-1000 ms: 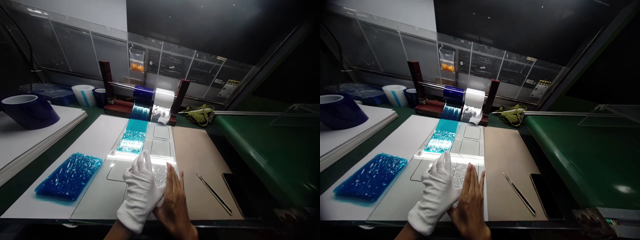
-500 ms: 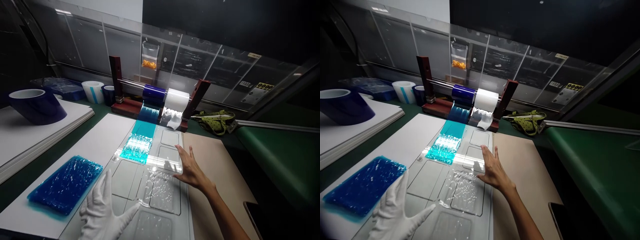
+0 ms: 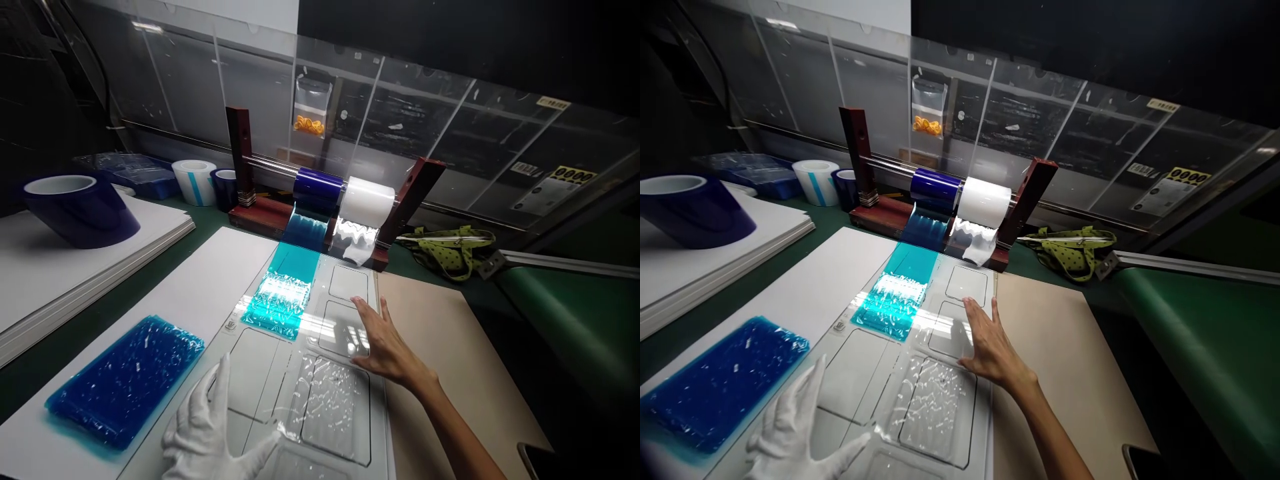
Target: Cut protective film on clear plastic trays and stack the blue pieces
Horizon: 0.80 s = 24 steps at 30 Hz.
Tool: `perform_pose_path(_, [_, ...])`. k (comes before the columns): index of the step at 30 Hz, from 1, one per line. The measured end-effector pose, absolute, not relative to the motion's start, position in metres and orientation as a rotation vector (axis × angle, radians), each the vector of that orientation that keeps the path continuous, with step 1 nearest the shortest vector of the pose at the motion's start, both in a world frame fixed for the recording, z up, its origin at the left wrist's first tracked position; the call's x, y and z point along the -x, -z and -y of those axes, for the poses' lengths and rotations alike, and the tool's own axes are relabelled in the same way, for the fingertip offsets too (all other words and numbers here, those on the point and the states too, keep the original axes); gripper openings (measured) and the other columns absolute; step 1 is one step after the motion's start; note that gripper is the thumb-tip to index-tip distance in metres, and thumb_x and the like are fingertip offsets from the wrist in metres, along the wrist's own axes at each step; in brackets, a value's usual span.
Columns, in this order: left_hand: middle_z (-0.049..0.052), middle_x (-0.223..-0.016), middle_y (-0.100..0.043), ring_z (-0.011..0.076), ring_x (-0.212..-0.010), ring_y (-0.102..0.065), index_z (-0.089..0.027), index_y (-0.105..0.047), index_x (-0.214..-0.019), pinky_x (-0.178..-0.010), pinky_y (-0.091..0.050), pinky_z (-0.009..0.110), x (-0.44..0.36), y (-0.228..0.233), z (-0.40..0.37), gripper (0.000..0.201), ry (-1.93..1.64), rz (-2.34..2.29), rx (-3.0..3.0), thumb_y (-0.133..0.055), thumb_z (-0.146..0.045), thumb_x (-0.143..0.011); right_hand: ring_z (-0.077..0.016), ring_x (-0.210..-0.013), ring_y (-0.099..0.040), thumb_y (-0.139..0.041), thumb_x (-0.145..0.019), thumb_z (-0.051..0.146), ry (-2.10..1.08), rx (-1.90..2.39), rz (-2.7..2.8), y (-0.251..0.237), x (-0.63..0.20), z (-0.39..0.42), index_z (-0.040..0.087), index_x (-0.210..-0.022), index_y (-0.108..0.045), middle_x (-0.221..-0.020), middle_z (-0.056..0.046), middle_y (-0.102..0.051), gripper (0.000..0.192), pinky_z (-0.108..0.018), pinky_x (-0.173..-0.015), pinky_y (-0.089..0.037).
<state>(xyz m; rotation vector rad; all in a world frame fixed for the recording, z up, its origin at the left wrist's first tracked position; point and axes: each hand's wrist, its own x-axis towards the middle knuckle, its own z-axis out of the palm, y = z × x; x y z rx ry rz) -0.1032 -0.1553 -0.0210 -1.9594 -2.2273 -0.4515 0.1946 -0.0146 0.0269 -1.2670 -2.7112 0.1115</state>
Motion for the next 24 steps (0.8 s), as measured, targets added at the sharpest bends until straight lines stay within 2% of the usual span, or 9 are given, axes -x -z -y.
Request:
perform_pose_path(5, [0.027,-0.131,-0.037,0.047,-0.101,-0.055,-0.015,-0.001,-0.15,-0.062,-0.054,0.056,0.102,0.02,0.154,0.119,0.473,2.241,1.929,-0.048,-0.082,-0.065,-0.0318,-0.145,-0.014,-0.08,-0.07,0.029,-0.164,1.295,2.703,-0.028,-0.197,0.015,0.014,-0.148,0.022,-0.157,-0.024,-0.016,0.129,-0.062,-0.114,0.002])
perform_pose_path(7, [0.026,-0.133,-0.037,0.0481,-0.105,-0.054,-0.016,-0.006,-0.15,-0.066,-0.054,0.059,0.104,0.021,0.156,0.118,0.504,2.281,1.941,-0.049,-0.082,-0.064,-0.0325,-0.146,-0.01,-0.076,-0.074,0.036,-0.13,1.368,2.633,-0.031,-0.208,0.022,0.015,-0.15,0.018,-0.158,-0.021,-0.012,0.123,-0.064,-0.114,-0.001])
perform_pose_path(8, [0.025,-0.134,-0.038,0.0479,-0.107,-0.053,-0.016,-0.01,-0.15,-0.069,-0.054,0.06,0.106,0.02,0.157,0.116,0.546,2.309,1.953,-0.05,-0.082,-0.064,-0.0327,-0.146,-0.013,-0.072,-0.078,0.039,-0.089,1.424,2.579,-0.033,-0.217,0.029,0.017,-0.151,0.012,-0.158,-0.02,-0.015,0.113,-0.064,-0.114,-0.004])
perform_pose_path(10, [0.022,-0.132,-0.043,0.0437,-0.111,-0.054,-0.017,-0.024,-0.147,-0.077,-0.055,0.059,0.11,0.017,0.161,0.107,0.697,2.389,1.984,-0.052,-0.08,-0.065,-0.032,-0.141,-0.03,-0.061,-0.086,0.042,-0.011,1.586,2.443,-0.035,-0.241,0.049,0.021,-0.15,-0.014,-0.153,-0.016,-0.033,0.082,-0.062,-0.113,-0.015])
perform_pose_path(12, [0.014,-0.125,-0.053,0.0342,-0.108,-0.06,-0.021,-0.041,-0.139,-0.084,-0.056,0.05,0.113,0.013,0.167,0.088,0.932,2.477,2.044,-0.054,-0.074,-0.07,-0.03,-0.124,-0.052,-0.051,-0.091,0.042,-0.008,1.833,2.281,-0.033,-0.27,0.08,0.024,-0.135,-0.041,-0.138,-0.012,-0.051,0.048,-0.056,-0.105,-0.036])
perform_pose_path(14, [0.005,-0.11,-0.064,0.0242,-0.096,-0.066,-0.027,-0.055,-0.125,-0.086,-0.058,0.038,0.114,0.012,0.173,0.064,1.186,2.552,2.119,-0.057,-0.066,-0.075,-0.0282,-0.103,-0.064,-0.047,-0.091,0.043,-0.075,2.092,2.107,-0.029,-0.295,0.117,0.024,-0.115,-0.054,-0.12,-0.01,-0.062,0.031,-0.047,-0.087,-0.05])
perform_pose_path(17, [-0.002,-0.09,-0.07,0.0157,-0.074,-0.069,-0.028,-0.065,-0.103,-0.075,-0.059,0.025,0.113,0.018,0.183,0.04,1.459,2.584,2.275,-0.061,-0.058,-0.077,-0.0291,-0.087,-0.066,-0.053,-0.085,0.047,-0.141,2.291,1.945,-0.016,-0.314,0.166,0.023,-0.093,-0.059,-0.096,-0.008,-0.067,0.026,-0.039,-0.067,-0.052])
perform_pose_path(20, [-0.003,-0.089,-0.072,0.013,-0.073,-0.069,-0.028,-0.066,-0.097,-0.068,-0.058,0.019,0.111,0.029,0.191,0.029,1.545,2.366,2.454,-0.063,-0.05,-0.08,-0.0268,-0.076,-0.066,-0.046,-0.088,0.046,-0.147,2.279,1.919,-0.004,-0.314,0.192,0.024,-0.078,-0.055,-0.081,-0.007,-0.065,0.026,-0.035,-0.059,-0.051])
perform_pose_path(24, [-0.001,-0.1,-0.071,0.0129,-0.087,-0.068,-0.025,-0.062,-0.108,-0.082,-0.055,0.021,0.112,0.031,0.201,0.023,1.452,1.979,2.54,-0.056,-0.037,-0.089,-0.0217,-0.075,-0.068,-0.037,-0.095,0.037,-0.237,2.1,1.971,-0.005,-0.289,0.196,0.023,-0.093,-0.055,-0.086,-0.007,-0.068,0.023,-0.03,-0.062,-0.053])
